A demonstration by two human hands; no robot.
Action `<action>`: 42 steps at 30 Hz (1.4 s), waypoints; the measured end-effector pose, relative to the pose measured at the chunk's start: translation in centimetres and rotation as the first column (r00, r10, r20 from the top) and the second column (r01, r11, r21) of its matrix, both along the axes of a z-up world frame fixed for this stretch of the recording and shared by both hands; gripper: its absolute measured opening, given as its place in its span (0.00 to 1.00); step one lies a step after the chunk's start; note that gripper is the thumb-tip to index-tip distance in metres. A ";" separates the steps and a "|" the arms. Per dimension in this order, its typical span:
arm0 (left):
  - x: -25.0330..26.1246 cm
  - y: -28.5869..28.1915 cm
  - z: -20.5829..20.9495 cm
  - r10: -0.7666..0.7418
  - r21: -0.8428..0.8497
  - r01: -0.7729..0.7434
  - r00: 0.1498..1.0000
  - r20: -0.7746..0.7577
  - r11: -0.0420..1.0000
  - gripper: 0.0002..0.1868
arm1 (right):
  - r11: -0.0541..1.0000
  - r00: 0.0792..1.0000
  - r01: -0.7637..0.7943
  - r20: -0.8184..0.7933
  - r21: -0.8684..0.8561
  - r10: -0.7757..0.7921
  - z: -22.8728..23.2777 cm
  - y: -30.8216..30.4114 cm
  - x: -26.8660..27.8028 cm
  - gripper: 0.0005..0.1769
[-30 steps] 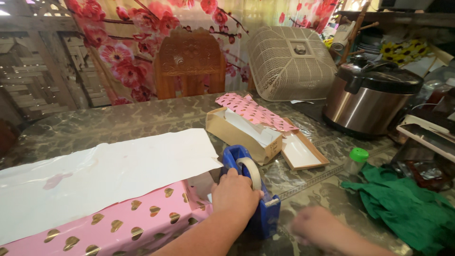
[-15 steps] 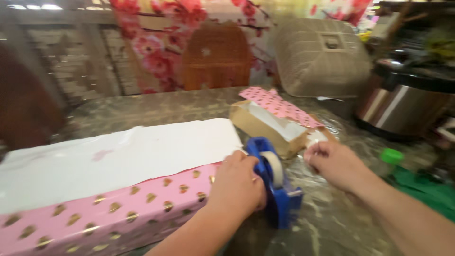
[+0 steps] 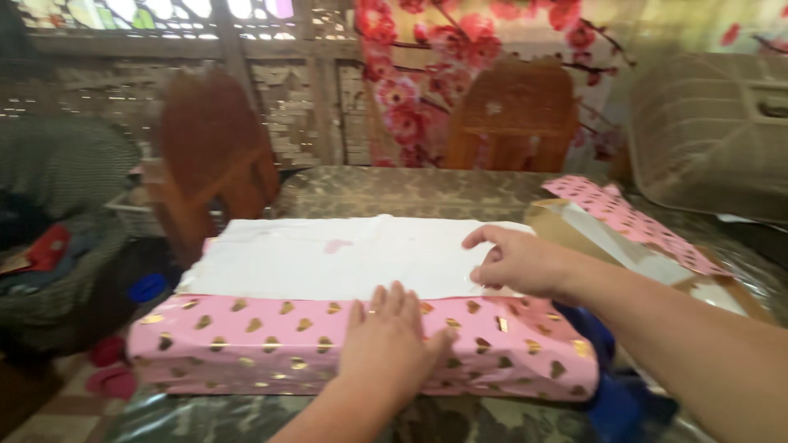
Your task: The person wraps a rectangular box with pink heart-patterned wrapping paper. They fold the paper over the box, smooth the edges, and secure the folds with clear tape using a blue tape dispenser. The process includes folding both ends and taping them down.
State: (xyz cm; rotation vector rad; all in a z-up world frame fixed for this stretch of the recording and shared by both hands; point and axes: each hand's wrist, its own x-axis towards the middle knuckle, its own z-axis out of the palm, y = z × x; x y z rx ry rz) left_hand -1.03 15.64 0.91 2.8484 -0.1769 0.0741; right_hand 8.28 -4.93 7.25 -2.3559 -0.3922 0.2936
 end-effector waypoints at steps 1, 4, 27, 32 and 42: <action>-0.1 0.0 0.2 -0.004 -0.002 0.004 1.000 -0.009 1.000 0.48 | 0.999 0.998 -0.045 -0.043 -0.001 0.045 -0.2 1.0 0.5 0.29; -0.2 0.3 0.5 -0.054 -0.019 0.053 0.997 -0.051 0.998 0.46 | 0.992 0.979 -0.117 -0.164 0.043 0.122 -0.7 3.0 1.8 0.28; -0.7 0.9 0.3 -0.097 -0.040 0.096 0.995 -0.017 0.995 0.46 | 0.921 0.898 -0.318 -0.383 -0.226 0.216 -1.0 5.5 4.9 0.20; -0.6 0.9 0.4 -0.094 -0.025 0.094 0.995 -0.033 0.995 0.46 | 0.906 0.874 -0.357 -0.425 -0.228 0.237 -0.9 5.5 5.3 0.18; -0.5 0.8 0.5 -0.095 -0.031 0.094 0.994 -0.049 0.995 0.46 | 0.790 0.951 -0.302 -0.230 -0.534 0.208 -1.2 7.3 4.8 0.20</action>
